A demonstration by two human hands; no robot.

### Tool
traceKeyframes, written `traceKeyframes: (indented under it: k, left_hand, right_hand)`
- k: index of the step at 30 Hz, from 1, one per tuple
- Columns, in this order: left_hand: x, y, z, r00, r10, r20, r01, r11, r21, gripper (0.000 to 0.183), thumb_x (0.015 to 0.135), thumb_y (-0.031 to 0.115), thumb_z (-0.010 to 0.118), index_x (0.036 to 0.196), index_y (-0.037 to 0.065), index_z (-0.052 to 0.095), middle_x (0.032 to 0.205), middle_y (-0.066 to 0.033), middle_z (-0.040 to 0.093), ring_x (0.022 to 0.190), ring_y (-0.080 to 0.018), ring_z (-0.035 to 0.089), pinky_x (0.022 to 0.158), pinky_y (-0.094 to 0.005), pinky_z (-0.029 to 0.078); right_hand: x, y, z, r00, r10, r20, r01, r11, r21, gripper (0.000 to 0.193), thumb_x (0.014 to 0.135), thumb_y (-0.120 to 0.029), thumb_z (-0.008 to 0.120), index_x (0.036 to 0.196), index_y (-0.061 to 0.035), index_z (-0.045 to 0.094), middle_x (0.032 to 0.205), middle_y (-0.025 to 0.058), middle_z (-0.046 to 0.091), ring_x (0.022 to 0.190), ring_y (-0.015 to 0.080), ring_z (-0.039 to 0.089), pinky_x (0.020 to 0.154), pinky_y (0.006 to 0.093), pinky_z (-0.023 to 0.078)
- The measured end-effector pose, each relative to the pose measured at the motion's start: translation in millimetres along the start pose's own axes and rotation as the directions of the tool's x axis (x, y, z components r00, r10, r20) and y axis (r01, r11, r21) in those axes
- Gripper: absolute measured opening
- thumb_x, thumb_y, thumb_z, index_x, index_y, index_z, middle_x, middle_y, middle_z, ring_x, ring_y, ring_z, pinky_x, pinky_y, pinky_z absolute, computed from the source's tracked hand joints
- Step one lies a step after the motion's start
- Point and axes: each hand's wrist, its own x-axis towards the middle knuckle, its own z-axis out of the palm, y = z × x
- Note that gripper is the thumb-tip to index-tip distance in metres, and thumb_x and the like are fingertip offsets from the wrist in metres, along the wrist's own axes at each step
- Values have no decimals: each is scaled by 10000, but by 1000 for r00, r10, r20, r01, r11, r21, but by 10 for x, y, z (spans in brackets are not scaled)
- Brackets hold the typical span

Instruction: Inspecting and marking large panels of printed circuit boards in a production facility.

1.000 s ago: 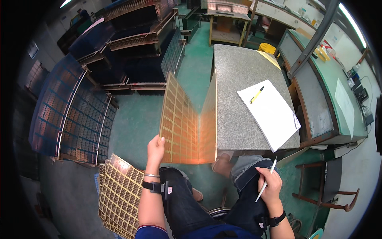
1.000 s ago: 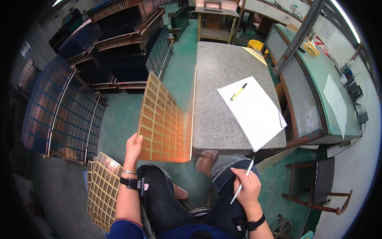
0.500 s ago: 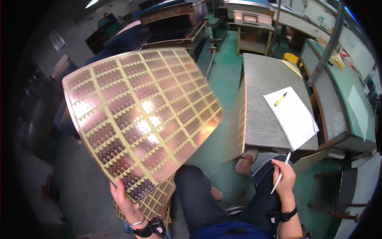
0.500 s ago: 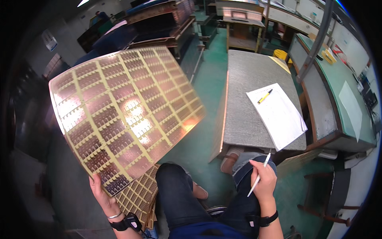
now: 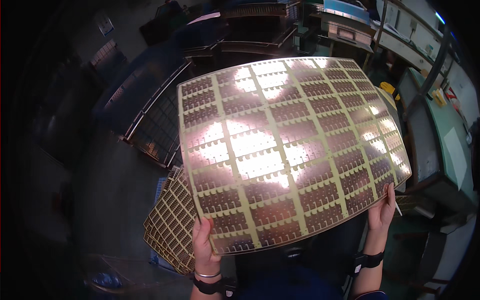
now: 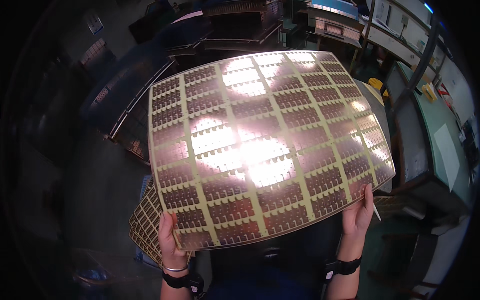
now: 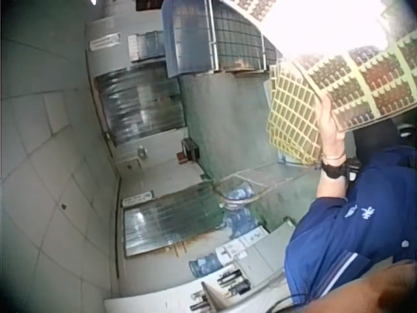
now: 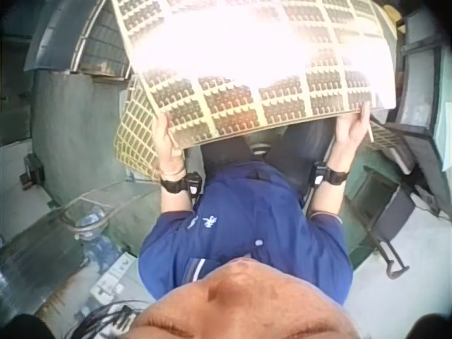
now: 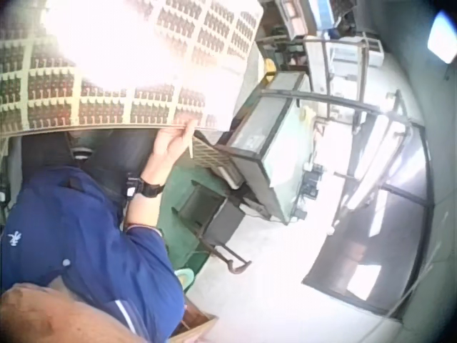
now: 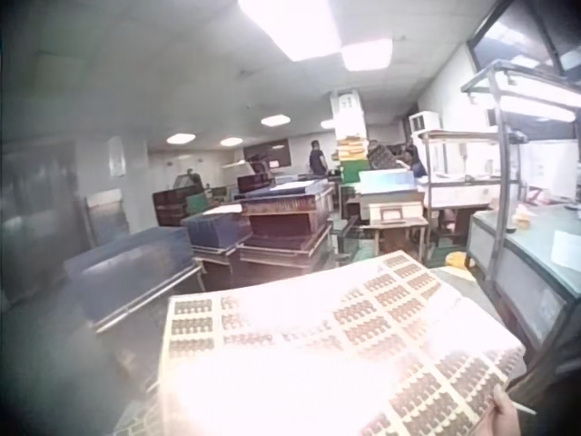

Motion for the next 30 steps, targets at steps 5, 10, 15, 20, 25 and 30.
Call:
traceKeyframes:
  k: [5, 10, 15, 20, 25, 30]
  left_hand:
    - [-64, -85, 153, 984, -179, 19, 178, 984, 29, 383, 982, 292, 305, 1196, 9, 448, 1111, -120, 569, 930, -189, 600, 801, -312, 509]
    - [-109, -157, 250, 965, -264, -5, 264, 964, 40, 486, 981, 373, 231, 1210, -3, 438, 1101, -124, 561, 979, -191, 577, 868, -316, 473]
    - [-135, -226, 307, 963, -259, -78, 264, 962, 72, 493, 981, 375, 231, 1205, -11, 441, 1099, -124, 562, 966, -191, 582, 849, -312, 484]
    - [-117, -275, 287, 962, -262, -77, 268, 960, 76, 490, 983, 366, 230, 1198, -21, 441, 1088, -132, 568, 950, -198, 591, 843, -311, 487]
    - [-111, -286, 275, 966, -247, -76, 254, 963, 94, 483, 984, 357, 232, 1197, -23, 442, 1090, -136, 569, 952, -198, 592, 838, -312, 487]
    - [-120, -243, 302, 965, -258, -44, 262, 960, 100, 477, 985, 355, 238, 1206, -17, 438, 1102, -130, 565, 959, -191, 588, 839, -310, 483]
  right_hand:
    - [-123, -185, -437, 986, 30, -165, -37, 999, -39, 233, 937, -144, 451, 1117, -21, 533, 1084, 88, 612, 1022, 178, 574, 925, 362, 455]
    - [-278, -322, -613, 982, 11, -189, -28, 996, -90, 236, 945, -153, 431, 1109, -22, 540, 1086, 85, 612, 1031, 184, 566, 943, 373, 434]
    - [-347, -447, -746, 975, 2, -223, -29, 993, -119, 246, 950, -159, 415, 1109, -20, 541, 1090, 89, 611, 1032, 185, 565, 953, 380, 427]
    - [-382, -519, -859, 979, 1, -206, -15, 998, -65, 290, 942, -170, 430, 1175, -15, 505, 1192, 128, 553, 1099, 224, 527, 973, 405, 410]
    - [-412, -542, -830, 987, -8, -160, -5, 997, -79, 288, 945, -167, 424, 1174, -13, 506, 1177, 122, 561, 1083, 217, 537, 969, 397, 414]
    - [-439, -504, -614, 985, -10, -170, -15, 990, -141, 249, 954, -172, 406, 1092, -17, 544, 1072, 91, 617, 1025, 181, 569, 939, 364, 438]
